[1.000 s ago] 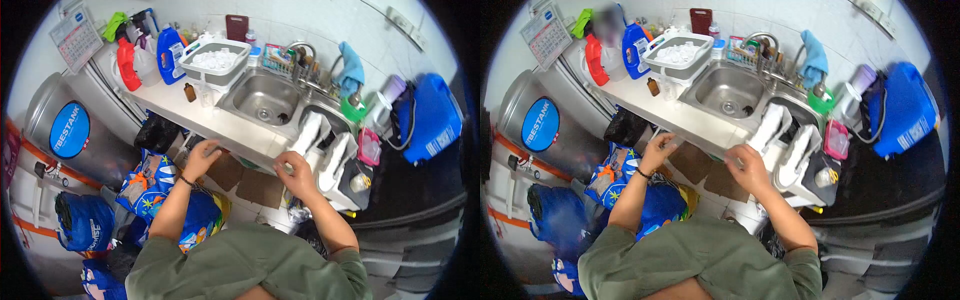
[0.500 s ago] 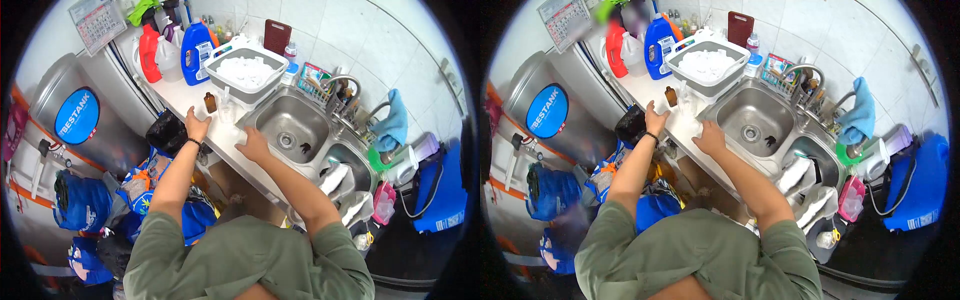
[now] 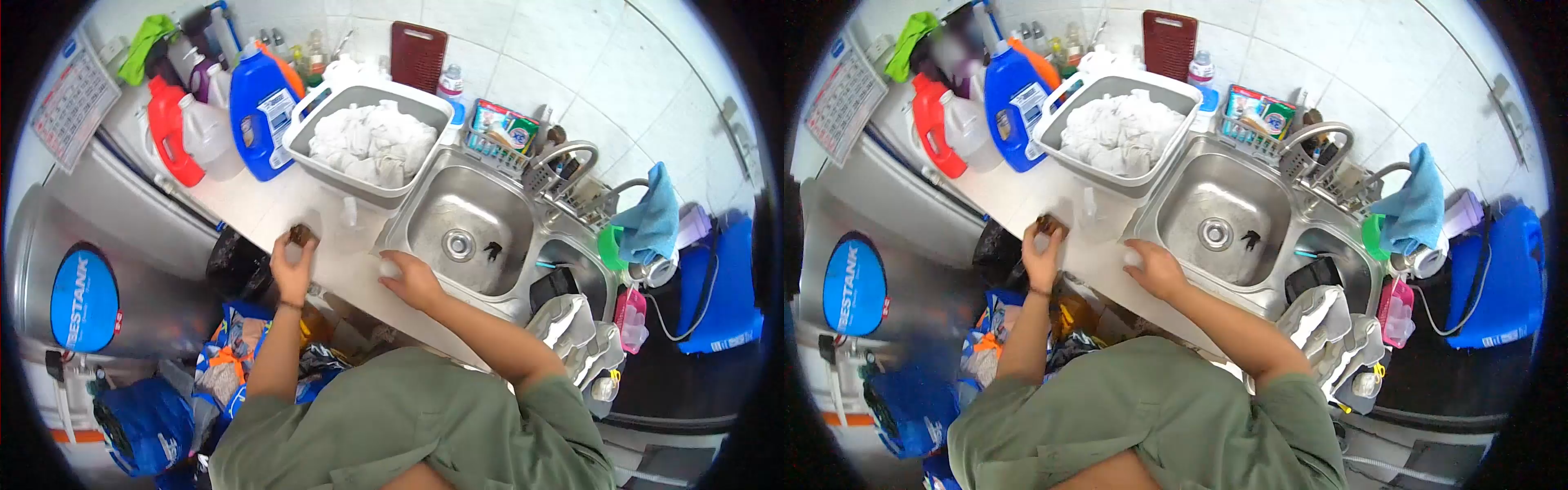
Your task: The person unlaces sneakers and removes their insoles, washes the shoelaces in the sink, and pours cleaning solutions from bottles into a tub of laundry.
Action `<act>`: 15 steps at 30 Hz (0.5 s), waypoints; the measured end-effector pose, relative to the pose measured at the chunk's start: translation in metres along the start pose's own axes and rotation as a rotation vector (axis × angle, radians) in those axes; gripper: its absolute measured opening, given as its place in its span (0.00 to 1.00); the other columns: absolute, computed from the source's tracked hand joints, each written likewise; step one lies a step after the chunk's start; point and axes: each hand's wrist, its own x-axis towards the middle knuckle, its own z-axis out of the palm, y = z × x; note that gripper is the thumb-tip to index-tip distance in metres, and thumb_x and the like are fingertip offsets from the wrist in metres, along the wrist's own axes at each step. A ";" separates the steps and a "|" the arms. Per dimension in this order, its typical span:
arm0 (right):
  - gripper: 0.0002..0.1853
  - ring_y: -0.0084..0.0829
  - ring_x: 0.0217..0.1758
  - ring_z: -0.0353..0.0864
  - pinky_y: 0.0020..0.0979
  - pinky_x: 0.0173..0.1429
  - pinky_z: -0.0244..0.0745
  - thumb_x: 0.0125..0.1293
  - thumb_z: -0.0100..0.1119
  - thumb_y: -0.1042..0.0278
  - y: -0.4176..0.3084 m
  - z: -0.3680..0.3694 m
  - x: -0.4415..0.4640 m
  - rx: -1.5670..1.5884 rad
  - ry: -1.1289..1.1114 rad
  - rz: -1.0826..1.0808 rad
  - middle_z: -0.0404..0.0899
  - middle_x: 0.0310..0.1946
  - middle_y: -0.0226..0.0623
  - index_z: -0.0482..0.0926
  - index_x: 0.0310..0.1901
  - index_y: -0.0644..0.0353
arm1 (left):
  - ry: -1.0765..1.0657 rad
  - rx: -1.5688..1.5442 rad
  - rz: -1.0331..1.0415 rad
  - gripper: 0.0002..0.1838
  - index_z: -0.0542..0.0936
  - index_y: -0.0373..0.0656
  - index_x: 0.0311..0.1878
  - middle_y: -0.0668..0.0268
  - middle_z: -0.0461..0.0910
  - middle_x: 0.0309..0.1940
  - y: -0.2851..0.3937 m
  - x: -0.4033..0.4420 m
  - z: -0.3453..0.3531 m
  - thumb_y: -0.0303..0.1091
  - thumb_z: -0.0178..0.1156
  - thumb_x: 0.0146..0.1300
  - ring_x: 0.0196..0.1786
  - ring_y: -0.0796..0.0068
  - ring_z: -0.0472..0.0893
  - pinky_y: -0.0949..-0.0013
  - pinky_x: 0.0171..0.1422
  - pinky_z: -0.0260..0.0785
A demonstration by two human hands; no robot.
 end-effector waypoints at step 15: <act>0.28 0.38 0.54 0.84 0.39 0.59 0.78 0.57 0.73 0.69 -0.028 -0.173 -0.097 0.065 0.346 0.105 0.83 0.54 0.44 0.79 0.61 0.56 | -0.858 -0.412 -0.050 0.31 0.75 0.47 0.65 0.62 0.82 0.52 0.145 -0.091 0.077 0.31 0.74 0.59 0.55 0.66 0.83 0.66 0.56 0.80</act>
